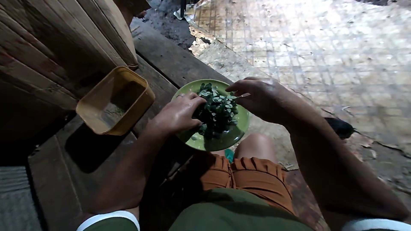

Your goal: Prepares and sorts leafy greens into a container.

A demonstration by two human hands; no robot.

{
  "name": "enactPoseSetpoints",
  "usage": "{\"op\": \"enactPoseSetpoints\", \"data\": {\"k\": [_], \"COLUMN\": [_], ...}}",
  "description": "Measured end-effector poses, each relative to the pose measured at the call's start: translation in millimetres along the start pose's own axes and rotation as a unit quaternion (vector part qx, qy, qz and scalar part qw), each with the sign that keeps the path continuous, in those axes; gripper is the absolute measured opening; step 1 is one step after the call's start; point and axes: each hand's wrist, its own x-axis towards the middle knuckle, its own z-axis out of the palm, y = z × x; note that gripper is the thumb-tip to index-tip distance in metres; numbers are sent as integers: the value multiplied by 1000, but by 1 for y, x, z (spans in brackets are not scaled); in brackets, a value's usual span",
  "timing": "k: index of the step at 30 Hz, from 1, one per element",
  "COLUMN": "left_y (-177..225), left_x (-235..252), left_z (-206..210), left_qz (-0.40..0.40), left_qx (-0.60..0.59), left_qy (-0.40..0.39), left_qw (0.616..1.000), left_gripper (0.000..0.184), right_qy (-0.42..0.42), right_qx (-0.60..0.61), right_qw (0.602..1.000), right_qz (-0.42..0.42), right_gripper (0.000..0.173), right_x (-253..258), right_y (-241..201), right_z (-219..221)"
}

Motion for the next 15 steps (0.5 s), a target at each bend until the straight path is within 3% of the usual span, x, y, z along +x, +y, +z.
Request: {"op": "enactPoseSetpoints", "data": {"k": [6,15], "left_y": [-5,2], "left_x": [0,-11], "left_z": [6,-5], "left_qz": [65,113], "left_qx": [-3,-25], "left_qy": [71,161], "left_qw": [995,980], "left_gripper": [22,19], "right_qy": [50,74], "right_qx": [-24,-24], "right_qw": [998,997], "right_qz": [3,-29], "right_gripper": [21,21], "right_x": [-4,7], "right_y": [12,17], "right_z": [16,34]}}
